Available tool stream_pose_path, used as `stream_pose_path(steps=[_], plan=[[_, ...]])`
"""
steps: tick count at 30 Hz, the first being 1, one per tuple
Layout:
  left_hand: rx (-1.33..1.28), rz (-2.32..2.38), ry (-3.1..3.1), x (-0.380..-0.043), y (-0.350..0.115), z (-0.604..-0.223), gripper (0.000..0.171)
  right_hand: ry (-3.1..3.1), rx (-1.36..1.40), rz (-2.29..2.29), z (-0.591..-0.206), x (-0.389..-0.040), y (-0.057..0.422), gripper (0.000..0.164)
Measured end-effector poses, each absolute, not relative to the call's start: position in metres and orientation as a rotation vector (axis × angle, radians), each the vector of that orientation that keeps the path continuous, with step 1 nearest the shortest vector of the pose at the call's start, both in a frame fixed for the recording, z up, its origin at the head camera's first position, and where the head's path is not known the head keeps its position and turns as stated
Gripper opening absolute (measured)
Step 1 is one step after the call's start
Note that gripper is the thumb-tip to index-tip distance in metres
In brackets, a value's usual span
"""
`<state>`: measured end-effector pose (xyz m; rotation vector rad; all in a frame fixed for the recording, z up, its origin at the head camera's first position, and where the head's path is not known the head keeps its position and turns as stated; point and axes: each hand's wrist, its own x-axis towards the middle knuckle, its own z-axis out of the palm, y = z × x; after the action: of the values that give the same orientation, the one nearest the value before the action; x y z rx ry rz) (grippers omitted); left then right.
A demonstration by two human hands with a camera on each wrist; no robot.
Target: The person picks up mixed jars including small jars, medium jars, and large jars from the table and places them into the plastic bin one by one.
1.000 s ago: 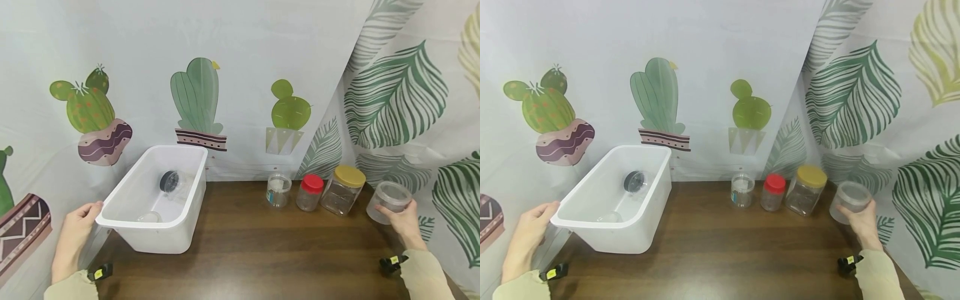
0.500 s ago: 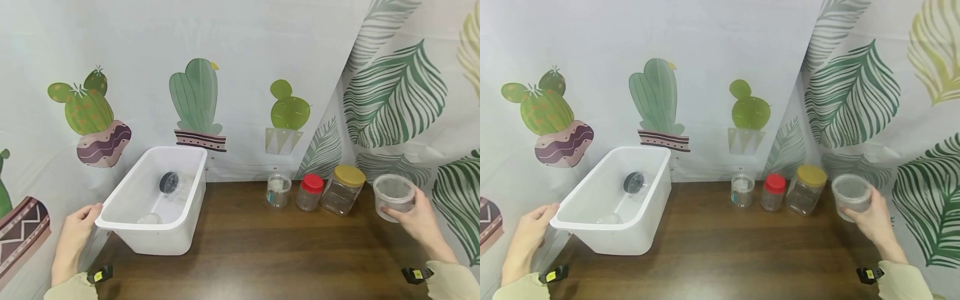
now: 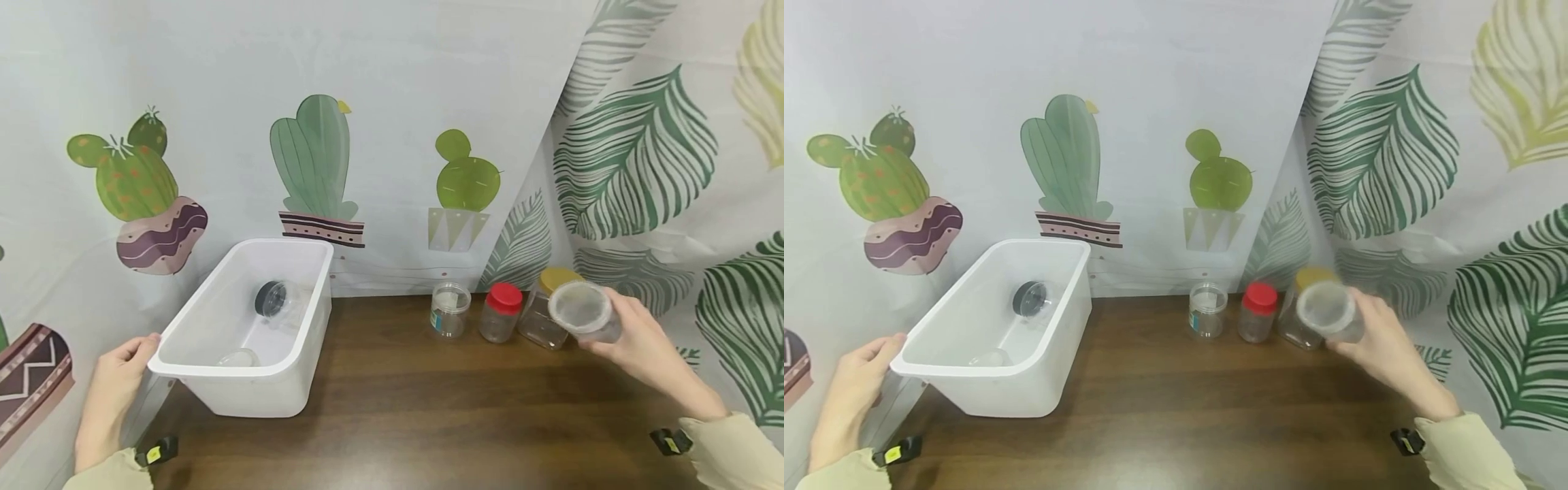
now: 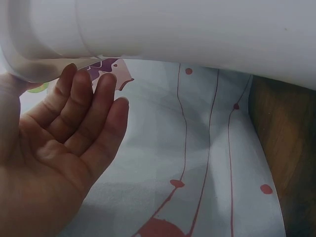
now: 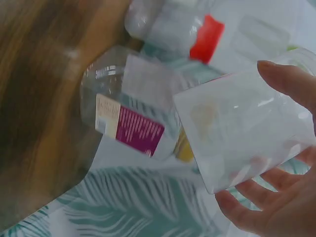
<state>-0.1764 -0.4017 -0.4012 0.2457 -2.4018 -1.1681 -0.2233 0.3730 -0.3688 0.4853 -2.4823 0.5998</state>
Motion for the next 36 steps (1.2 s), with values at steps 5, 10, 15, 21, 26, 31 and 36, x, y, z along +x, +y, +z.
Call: stream_pose_path(steps=[5,10,15,21,26,31,36], plan=[[0.239,-1.173,-2.399,-0.177,-0.403,-0.401,0.036,-2.500,0.564,0.470,-0.367,-0.226,0.354,0.097],[0.246,-1.173,-2.402,-0.178,-0.402,-0.400,0.037,-2.523,0.606,0.427,-0.362,-0.229,0.337,0.097],[0.245,-1.181,-2.404,-0.177,-0.402,-0.402,0.035,-2.497,0.744,0.428,-0.354,-0.234,0.316,0.095],[0.246,-1.216,-2.379,-0.174,-0.405,-0.402,0.032,-2.482,0.893,0.383,-0.344,-0.247,0.284,0.094],[0.241,-1.226,-2.381,-0.170,-0.405,-0.401,0.029,-2.489,1.025,0.295,-0.333,-0.261,0.259,0.094],[0.227,-1.218,-2.380,-0.173,-0.403,-0.402,0.028,-2.495,1.123,0.246,-0.315,-0.268,0.234,0.091],[0.240,-1.212,-2.382,-0.174,-0.405,-0.403,0.030,-2.461,1.186,0.284,-0.295,-0.274,0.205,0.090]])
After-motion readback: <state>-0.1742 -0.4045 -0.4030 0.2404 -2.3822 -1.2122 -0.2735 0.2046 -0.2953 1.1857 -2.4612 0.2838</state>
